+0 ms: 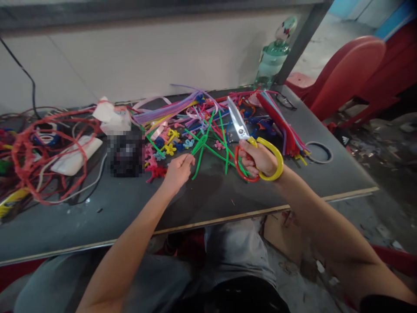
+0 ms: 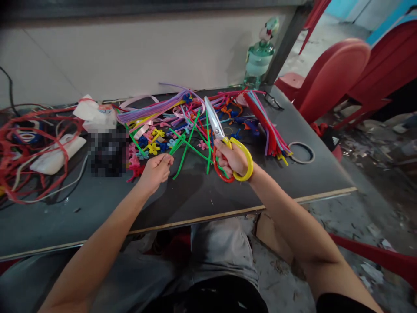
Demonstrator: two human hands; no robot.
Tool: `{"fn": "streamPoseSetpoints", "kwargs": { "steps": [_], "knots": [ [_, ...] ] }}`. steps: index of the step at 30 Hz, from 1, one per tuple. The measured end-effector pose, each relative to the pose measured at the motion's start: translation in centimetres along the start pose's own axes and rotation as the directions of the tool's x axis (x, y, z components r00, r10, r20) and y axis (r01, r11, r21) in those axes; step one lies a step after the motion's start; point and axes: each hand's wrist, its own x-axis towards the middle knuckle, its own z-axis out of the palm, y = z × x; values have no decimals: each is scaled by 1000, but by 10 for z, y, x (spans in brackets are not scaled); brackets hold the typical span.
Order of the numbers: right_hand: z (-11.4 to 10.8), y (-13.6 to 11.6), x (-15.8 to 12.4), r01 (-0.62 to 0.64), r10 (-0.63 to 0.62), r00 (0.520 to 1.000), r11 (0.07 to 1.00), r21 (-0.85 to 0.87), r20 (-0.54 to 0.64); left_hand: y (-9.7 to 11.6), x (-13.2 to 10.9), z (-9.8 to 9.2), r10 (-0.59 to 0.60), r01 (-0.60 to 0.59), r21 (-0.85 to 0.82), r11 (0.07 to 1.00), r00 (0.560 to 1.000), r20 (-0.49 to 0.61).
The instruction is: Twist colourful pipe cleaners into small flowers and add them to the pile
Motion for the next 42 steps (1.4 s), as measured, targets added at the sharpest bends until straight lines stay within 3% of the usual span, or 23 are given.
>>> {"fn": "streamPoseSetpoints", "kwargs": {
  "steps": [2,3,6,7,9,12,16,18,19,21,23,25,28,31,33,36,39,42],
  "knots": [
    [-12,-4,-4,-37,6,990,975,-219,-140,9,-3,1,-72,68,-140,988,997,-21],
    [-17,-5,-7,-79,0,980,916,-394,-197,13,-4,1,-96,89,-205,975,995,-21],
    [-32,-9,-16,-206,-100,951,504,-839,-293,23,-5,0,-106,112,-327,938,994,37],
    [-36,-8,-18,-256,-113,942,369,-893,-317,25,-5,0,-98,113,-337,935,993,60],
    [-46,-5,-21,-349,-95,924,192,-917,-371,26,-6,0,-88,115,-311,944,991,100],
    [-60,3,-26,-409,-78,906,84,-909,-415,21,-8,0,-61,83,-186,979,991,122],
    [-61,10,-35,-397,-188,897,57,-916,-400,12,-11,-1,-29,24,44,999,993,114],
    [-46,11,-36,-308,-337,884,104,-946,-325,8,-14,3,19,-41,236,971,996,91],
    [-34,12,-34,-212,-458,853,130,-969,-248,6,-16,7,65,-92,352,931,994,88],
    [-7,16,-25,142,-627,773,27,-990,93,3,-23,18,150,-193,568,800,981,123],
    [19,20,-11,394,-643,666,-129,-910,379,-1,-31,28,160,-239,703,670,971,177],
    [35,23,6,525,-555,623,-226,-821,551,-5,-36,32,147,-250,769,588,968,202],
    [38,21,27,559,-434,684,-203,-804,586,-8,-35,22,202,-285,778,560,958,205],
    [23,15,42,421,-494,772,-73,-904,399,-3,-25,-7,440,-357,775,521,891,114],
    [11,11,49,329,-559,787,25,-944,259,4,-17,-31,537,-338,814,472,843,39],
    [-1,7,53,244,-547,824,101,-964,151,12,-7,-60,498,-246,854,459,867,-18],
    [-1,7,53,192,-466,877,120,-974,115,12,-4,-76,464,-155,902,403,884,-56],
    [6,13,52,262,-516,844,156,-952,147,15,-4,-83,429,-29,928,370,892,-143]
  ]
}}
